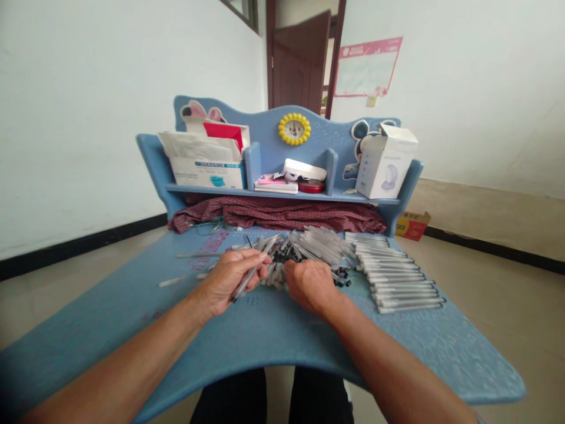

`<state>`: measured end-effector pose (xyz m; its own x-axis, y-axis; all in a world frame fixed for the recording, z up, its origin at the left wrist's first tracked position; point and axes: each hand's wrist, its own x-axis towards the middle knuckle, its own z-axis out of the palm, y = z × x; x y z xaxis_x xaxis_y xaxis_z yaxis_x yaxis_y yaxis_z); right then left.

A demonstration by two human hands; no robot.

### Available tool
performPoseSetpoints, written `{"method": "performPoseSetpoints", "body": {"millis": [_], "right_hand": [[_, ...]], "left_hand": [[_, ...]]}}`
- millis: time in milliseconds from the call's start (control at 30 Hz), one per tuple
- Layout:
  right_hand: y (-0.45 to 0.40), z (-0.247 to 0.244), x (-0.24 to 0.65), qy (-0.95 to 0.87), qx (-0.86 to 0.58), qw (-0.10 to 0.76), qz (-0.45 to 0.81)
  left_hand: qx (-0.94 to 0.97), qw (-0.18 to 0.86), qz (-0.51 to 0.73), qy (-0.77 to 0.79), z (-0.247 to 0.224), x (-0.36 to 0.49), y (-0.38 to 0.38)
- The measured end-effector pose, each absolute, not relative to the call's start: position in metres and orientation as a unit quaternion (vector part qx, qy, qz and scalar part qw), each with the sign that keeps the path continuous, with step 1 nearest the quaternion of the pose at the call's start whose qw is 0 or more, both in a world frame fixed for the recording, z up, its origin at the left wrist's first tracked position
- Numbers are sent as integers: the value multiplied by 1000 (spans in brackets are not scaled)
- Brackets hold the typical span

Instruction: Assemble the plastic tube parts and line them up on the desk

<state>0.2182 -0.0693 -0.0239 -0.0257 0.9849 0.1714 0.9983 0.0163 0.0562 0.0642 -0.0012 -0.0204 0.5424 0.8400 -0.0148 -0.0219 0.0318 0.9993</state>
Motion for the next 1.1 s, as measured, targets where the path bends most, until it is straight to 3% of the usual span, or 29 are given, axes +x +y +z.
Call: {"method": "performPoseSetpoints", "body": {"millis": [100, 233, 367, 1100], "right_hand": [[-69, -21, 233, -690, -699, 189, -25], [-67, -17, 254, -610, -657, 400, 190], [-67, -17, 264, -552, -589, 499, 315], [-79, -14, 263, -612, -508, 397, 459]], "left_hand": [[622, 633, 321, 330, -21, 63, -1], [657, 633, 267, 309, -20, 62, -4], [695, 623, 207, 292, -16, 62, -9], [755, 589, 116, 263, -17, 62, -13]]}}
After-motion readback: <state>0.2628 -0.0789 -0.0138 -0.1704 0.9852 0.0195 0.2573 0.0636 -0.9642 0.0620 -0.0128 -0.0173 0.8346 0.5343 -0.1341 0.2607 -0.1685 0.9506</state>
